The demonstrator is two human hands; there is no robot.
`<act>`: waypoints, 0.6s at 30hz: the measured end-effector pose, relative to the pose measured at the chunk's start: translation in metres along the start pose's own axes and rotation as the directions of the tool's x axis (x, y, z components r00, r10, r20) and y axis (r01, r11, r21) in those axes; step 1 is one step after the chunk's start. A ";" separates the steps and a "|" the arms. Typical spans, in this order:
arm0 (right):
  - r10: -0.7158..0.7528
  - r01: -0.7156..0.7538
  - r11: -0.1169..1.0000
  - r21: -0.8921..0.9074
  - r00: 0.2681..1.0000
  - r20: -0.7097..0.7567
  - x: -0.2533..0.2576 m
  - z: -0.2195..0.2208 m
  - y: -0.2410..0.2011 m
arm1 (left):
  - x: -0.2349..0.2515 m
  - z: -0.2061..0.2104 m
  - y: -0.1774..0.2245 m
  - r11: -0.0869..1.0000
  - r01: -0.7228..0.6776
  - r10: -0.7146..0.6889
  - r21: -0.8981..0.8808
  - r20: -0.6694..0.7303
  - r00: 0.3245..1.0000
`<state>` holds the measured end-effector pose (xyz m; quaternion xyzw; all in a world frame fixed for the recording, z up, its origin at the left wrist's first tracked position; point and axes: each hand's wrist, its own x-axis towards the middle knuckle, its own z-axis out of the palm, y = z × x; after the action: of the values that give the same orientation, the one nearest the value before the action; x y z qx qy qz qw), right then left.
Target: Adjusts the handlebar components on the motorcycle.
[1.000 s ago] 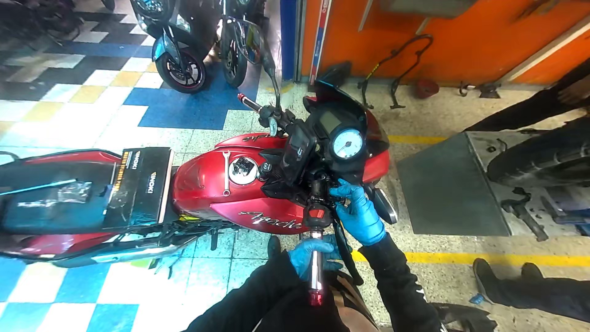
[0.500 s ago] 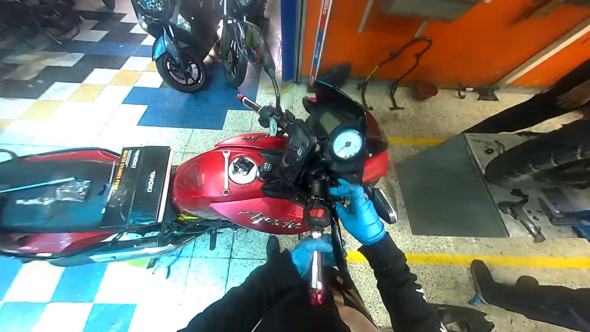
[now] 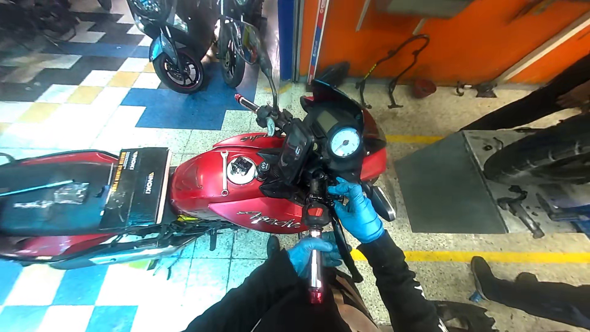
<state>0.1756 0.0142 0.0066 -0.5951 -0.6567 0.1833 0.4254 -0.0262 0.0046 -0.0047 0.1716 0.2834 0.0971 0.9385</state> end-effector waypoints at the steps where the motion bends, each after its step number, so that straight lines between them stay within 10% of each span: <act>1: -0.003 0.003 1.000 0.001 1.000 -0.001 0.000 0.000 0.000 | -0.001 0.001 0.001 1.000 0.001 -0.001 -0.010 -0.005 1.000; 18: 0.017 -0.017 1.000 -0.023 1.000 0.016 0.000 0.000 -0.002 | 0.001 0.004 -0.002 0.999 -0.037 0.035 -0.013 -0.106 0.994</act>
<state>0.1745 0.0140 0.0087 -0.6039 -0.6572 0.1842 0.4115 -0.0231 0.0023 -0.0032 0.1642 0.3290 0.1251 0.9215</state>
